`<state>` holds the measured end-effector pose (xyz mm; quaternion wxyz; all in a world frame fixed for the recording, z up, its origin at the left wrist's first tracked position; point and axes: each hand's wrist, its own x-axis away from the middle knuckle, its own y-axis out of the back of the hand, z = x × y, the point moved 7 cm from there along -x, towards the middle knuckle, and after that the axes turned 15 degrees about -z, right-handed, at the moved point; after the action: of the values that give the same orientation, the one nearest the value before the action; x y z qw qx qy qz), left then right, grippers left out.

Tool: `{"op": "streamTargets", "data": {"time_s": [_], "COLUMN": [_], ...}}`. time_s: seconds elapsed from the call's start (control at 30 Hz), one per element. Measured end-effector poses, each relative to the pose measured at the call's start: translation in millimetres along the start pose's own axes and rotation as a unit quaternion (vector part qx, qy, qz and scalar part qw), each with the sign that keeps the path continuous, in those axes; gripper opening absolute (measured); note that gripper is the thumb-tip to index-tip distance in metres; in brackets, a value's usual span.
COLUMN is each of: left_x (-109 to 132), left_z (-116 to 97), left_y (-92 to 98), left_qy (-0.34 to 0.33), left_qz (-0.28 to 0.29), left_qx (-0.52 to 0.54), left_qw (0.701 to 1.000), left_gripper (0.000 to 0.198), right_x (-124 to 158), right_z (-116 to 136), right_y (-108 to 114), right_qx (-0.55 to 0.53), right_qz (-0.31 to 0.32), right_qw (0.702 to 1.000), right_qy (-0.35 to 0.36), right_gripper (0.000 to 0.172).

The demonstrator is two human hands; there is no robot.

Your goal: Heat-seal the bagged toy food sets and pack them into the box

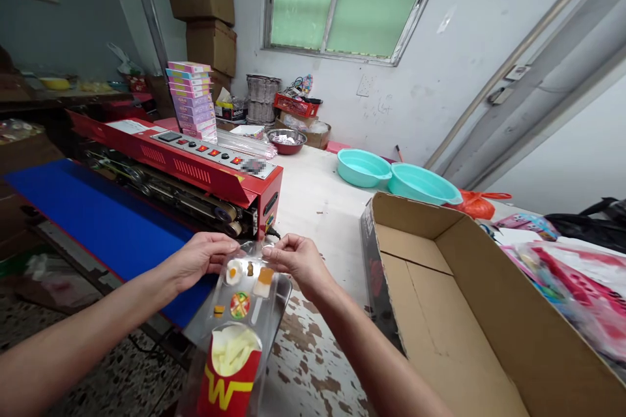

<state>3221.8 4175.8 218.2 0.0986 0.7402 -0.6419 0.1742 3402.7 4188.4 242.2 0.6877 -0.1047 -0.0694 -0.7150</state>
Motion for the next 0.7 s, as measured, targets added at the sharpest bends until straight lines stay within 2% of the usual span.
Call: {"op": "streamTargets", "data": {"time_s": [0.2,0.5,0.7], "left_x": [-16.1,-25.0,-38.8], "left_z": [0.4,13.7,10.4], "left_y": [1.1,21.3,39.2], "left_qy": [-0.017,0.032,0.017], "left_qz": [-0.082,-0.066,-0.098], "left_qx": [0.034,0.032,0.059], "left_qw": [0.996,0.997,0.993], "left_gripper": [0.027,0.044,0.044], "right_x": [-12.5,-46.5,-63.4], "right_z": [-12.2,-28.7,-34.2], "right_y": [-4.7,-13.8,-32.3], "right_qx": [-0.007,-0.056,-0.088], "right_qz": [-0.028,-0.104,-0.109], "right_qw": [0.999,0.992,0.989], "right_qy": [-0.014,-0.054,-0.042], "right_gripper": [0.046,0.043,0.040]}}
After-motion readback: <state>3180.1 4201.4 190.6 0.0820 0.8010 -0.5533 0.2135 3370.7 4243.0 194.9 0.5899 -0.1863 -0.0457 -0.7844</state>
